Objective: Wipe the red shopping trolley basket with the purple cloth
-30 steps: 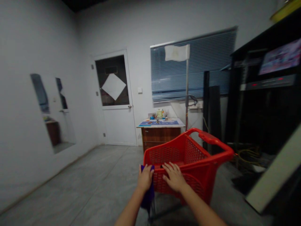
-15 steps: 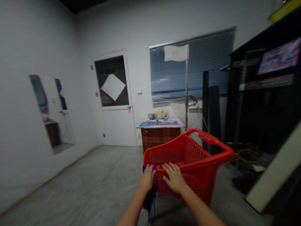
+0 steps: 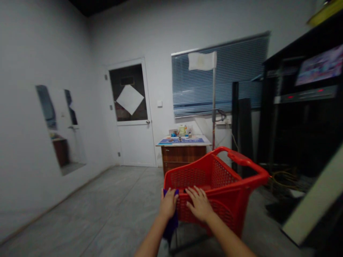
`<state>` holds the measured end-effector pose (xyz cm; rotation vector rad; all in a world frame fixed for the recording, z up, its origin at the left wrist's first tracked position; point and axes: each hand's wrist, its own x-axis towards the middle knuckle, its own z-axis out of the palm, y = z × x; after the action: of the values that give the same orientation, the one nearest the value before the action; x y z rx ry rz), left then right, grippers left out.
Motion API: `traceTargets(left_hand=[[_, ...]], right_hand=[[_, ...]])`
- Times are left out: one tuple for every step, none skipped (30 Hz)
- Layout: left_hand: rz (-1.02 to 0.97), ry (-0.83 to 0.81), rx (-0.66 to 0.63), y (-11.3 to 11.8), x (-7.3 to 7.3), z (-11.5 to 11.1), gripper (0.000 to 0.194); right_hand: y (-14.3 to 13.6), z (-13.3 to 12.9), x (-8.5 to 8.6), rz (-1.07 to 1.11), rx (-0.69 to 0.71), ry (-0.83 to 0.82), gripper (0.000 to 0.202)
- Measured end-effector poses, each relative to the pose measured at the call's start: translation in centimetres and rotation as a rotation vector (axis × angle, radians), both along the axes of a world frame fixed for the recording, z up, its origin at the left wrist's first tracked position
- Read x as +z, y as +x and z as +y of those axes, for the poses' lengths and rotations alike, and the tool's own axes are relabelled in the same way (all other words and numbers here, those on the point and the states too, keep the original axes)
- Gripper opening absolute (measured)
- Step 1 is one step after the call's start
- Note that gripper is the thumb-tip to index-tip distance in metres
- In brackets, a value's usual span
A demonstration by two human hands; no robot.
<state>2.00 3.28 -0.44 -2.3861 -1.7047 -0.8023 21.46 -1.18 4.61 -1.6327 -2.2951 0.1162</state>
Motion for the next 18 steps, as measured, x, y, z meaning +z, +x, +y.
traceTargets(left_hand=[[0.001, 0.007, -0.016, 0.4, 0.1, 0.0, 0.040], [-0.001, 0.012, -0.030, 0.7, 0.1, 0.1, 0.040], [-0.003, 0.015, -0.042, 0.8, 0.1, 0.1, 0.039], [-0.005, 0.014, -0.051, 0.8, 0.1, 0.1, 0.039], [-0.007, 0.012, -0.053, 0.6, 0.0, 0.2, 0.039], [-0.009, 0.011, -0.048, 0.2, 0.0, 0.2, 0.039], [-0.010, 0.010, -0.036, -0.1, -0.1, 0.2, 0.039], [-0.011, 0.009, -0.019, -0.5, -0.1, 0.2, 0.039], [-0.013, 0.006, -0.001, -0.7, -0.2, 0.2, 0.038], [-0.014, 0.000, 0.015, -0.8, -0.1, 0.2, 0.038], [-0.013, -0.007, 0.022, -0.7, 0.0, 0.1, 0.038], [-0.010, -0.013, 0.017, -0.5, 0.0, 0.1, 0.039], [-0.007, -0.015, 0.006, -0.1, 0.2, 0.1, 0.039], [-0.006, -0.013, -0.007, 0.2, 0.3, 0.0, 0.039], [-0.006, -0.007, -0.020, 0.6, 0.4, 0.0, 0.039], [-0.009, -0.003, -0.029, 0.9, 0.5, 0.0, 0.039], [-0.016, -0.001, -0.032, 1.1, 0.5, 0.0, 0.039], [-0.025, -0.003, -0.029, 1.3, 0.6, -0.1, 0.039]], right_hand=[[0.0, 0.0, -0.1, 0.000, 0.000, 0.001, 0.059], [0.1, 0.1, -0.1, -0.001, 0.001, 0.000, 0.059], [0.2, 0.1, -0.2, -0.003, 0.003, 0.000, 0.059], [0.2, 0.2, -0.3, -0.005, 0.006, 0.001, 0.059], [0.3, 0.2, -0.3, -0.007, 0.009, 0.002, 0.058], [0.3, 0.2, -0.4, -0.007, 0.012, 0.004, 0.058], [0.3, 0.2, -0.4, -0.006, 0.013, 0.007, 0.058], [0.3, 0.2, -0.4, -0.005, 0.014, 0.009, 0.059], [0.2, 0.2, -0.3, -0.003, 0.013, 0.010, 0.059], [0.2, 0.2, -0.3, -0.001, 0.010, 0.010, 0.059], [0.2, 0.2, -0.3, 0.000, 0.007, 0.010, 0.059], [0.1, 0.2, -0.3, 0.002, 0.004, 0.009, 0.059], [0.1, 0.2, -0.3, 0.003, 0.002, 0.007, 0.059], [0.0, 0.2, -0.3, 0.003, 0.002, 0.007, 0.059], [0.0, 0.2, -0.3, 0.003, 0.003, 0.006, 0.059], [0.0, 0.2, -0.4, 0.001, 0.006, 0.007, 0.059], [0.0, 0.3, -0.4, -0.002, 0.009, 0.009, 0.059], [0.0, 0.3, -0.4, -0.005, 0.010, 0.010, 0.059]])
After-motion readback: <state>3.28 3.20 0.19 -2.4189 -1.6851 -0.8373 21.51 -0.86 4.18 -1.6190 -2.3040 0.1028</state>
